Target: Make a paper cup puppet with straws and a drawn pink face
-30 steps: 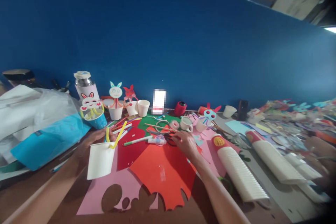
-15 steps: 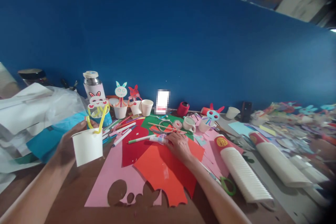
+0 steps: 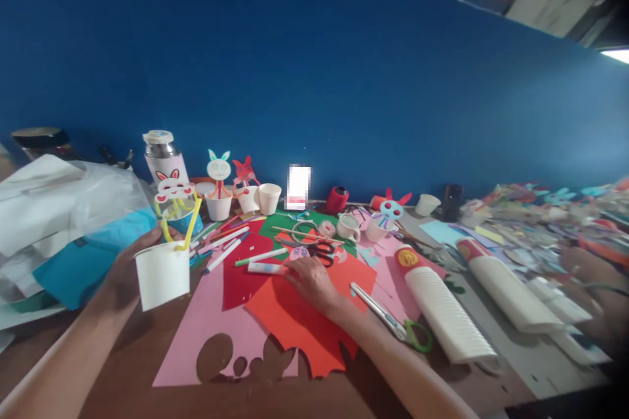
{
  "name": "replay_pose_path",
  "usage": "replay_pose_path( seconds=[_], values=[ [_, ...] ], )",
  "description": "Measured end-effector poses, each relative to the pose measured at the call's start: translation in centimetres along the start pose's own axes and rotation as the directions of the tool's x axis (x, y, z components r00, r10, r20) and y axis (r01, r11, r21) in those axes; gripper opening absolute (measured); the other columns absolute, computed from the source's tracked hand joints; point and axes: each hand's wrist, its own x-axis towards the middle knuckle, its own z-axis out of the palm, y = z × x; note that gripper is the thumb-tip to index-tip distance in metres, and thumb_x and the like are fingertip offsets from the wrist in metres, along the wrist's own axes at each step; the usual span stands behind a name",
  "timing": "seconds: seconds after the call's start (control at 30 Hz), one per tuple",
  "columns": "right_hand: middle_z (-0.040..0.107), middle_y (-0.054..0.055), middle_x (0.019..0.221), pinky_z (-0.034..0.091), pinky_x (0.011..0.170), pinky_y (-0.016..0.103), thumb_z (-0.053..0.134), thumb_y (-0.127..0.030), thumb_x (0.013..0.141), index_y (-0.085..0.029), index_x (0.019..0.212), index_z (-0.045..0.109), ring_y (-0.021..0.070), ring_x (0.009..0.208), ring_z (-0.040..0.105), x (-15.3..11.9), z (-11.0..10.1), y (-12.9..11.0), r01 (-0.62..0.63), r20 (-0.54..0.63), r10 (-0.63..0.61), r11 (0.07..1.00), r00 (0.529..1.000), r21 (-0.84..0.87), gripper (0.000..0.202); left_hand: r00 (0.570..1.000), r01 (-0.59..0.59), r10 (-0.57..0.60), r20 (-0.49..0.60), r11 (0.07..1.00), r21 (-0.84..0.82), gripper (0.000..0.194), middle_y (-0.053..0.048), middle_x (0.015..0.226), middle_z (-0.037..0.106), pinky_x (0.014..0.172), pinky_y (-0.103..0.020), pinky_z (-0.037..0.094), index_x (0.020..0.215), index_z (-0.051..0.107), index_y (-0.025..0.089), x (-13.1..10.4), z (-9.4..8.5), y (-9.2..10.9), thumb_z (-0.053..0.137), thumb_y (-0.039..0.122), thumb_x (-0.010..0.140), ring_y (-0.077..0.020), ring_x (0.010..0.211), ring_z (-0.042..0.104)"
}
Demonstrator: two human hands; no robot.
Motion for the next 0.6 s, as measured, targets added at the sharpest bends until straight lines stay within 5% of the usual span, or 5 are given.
replay_pose_path(
  seconds=[0.27, 0.43, 0.6],
  values=[
    [0.072, 0.002, 0.087, 0.042, 0.078, 0.030, 0.059, -0.015, 0.086, -0.021, 0.088, 0.070, 0.0191, 0.084, 0.065, -4.3, -5.2, 2.8, -0.184, -0.019, 0.183, 0.983, 0.983, -0.004, 0.013, 0.999, 0.038, -0.037, -0.016, 0.998, 0.048, 0.016, -0.003, 0.064, 0.066, 0.041, -0.024, 0.050, 0.083, 0.060, 0.016, -0.2, 0.7, -0.8, 0.046, 0.024, 0.087, -0.0172, 0.046, 0.061],
    [0.071, 0.003, 0.085, 0.040, 0.076, 0.032, 0.053, -0.019, 0.090, -0.021, 0.087, 0.068, 0.0199, 0.081, 0.063, -9.6, -8.3, 5.0, -0.314, -0.085, 0.305, 0.943, 0.948, -0.112, 0.016, 0.998, 0.056, -0.055, -0.038, 0.998, 0.026, 0.011, -0.002, 0.065, 0.066, 0.041, -0.025, 0.051, 0.085, 0.061, 0.016, 0.1, 0.8, -1.3, 0.053, 0.022, 0.084, -0.0173, 0.046, 0.061],
    [0.069, 0.004, 0.084, 0.038, 0.075, 0.034, 0.049, -0.022, 0.092, -0.022, 0.087, 0.066, 0.0215, 0.081, 0.062, -15.5, -9.3, 4.1, -0.402, -0.185, 0.367, 0.891, 0.912, -0.213, 0.018, 0.996, 0.056, -0.052, -0.066, 0.996, 0.066, 0.012, -0.002, 0.065, 0.067, 0.040, -0.026, 0.052, 0.089, 0.061, 0.015, 0.6, 0.5, -1.9, 0.060, 0.023, 0.079, -0.0183, 0.047, 0.062]
  ],
)
